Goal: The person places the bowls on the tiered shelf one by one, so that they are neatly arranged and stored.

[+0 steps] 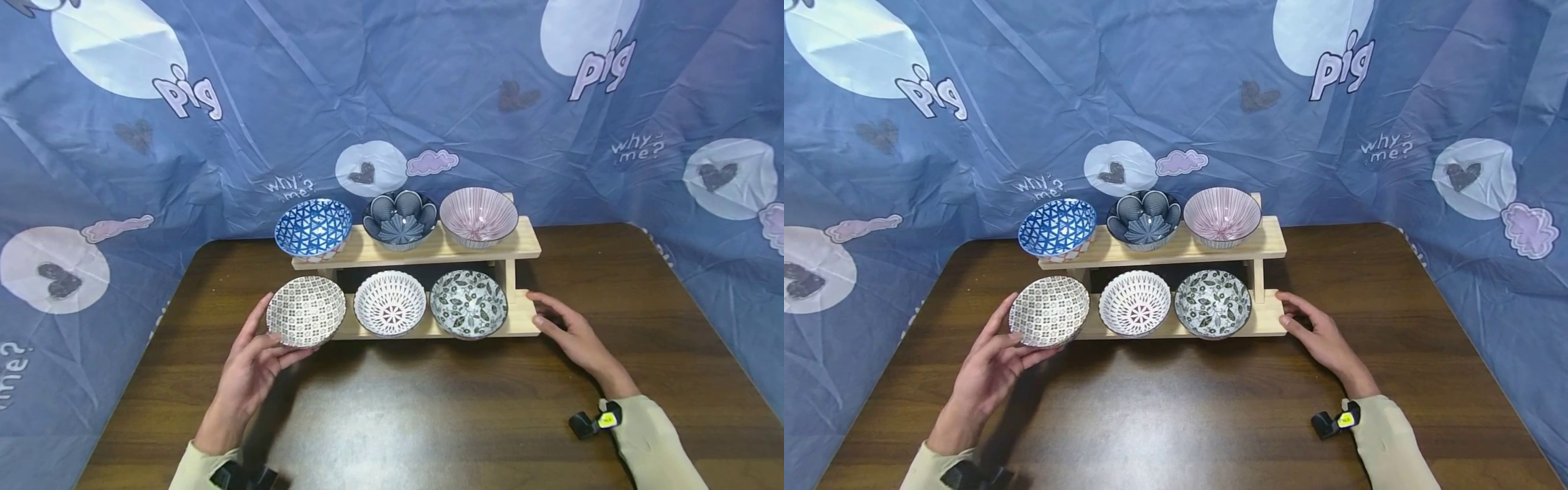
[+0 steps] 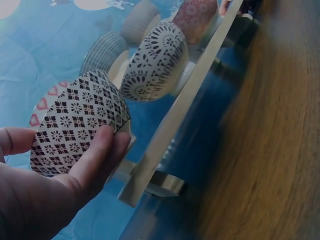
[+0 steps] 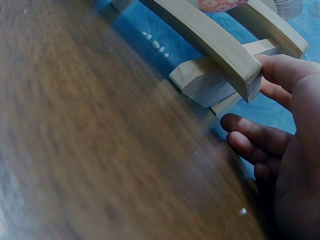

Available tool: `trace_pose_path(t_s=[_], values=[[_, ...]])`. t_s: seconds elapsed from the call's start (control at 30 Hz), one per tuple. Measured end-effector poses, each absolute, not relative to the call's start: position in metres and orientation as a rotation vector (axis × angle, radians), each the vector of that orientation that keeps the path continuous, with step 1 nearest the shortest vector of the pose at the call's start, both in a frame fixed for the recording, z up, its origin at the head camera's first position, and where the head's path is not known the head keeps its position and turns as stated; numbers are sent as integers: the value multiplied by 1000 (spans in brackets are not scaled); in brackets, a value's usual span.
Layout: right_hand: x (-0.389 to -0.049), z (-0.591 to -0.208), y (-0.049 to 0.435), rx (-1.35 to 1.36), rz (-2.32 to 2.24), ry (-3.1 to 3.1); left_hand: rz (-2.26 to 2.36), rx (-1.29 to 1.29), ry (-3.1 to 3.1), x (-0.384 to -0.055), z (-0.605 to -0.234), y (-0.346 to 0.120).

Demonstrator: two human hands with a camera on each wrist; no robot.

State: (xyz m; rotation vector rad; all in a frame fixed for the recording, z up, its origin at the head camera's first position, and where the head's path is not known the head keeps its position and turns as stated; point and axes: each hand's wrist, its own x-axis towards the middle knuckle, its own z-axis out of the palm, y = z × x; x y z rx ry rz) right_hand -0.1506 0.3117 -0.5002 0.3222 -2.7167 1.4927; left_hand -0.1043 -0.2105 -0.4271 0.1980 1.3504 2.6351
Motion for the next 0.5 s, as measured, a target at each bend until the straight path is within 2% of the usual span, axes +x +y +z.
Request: trace_pose_path(t_s=[0.5], values=[[-151, -499, 312, 290, 1479, -2756, 2614, 74, 1406, -111, -434, -205]])
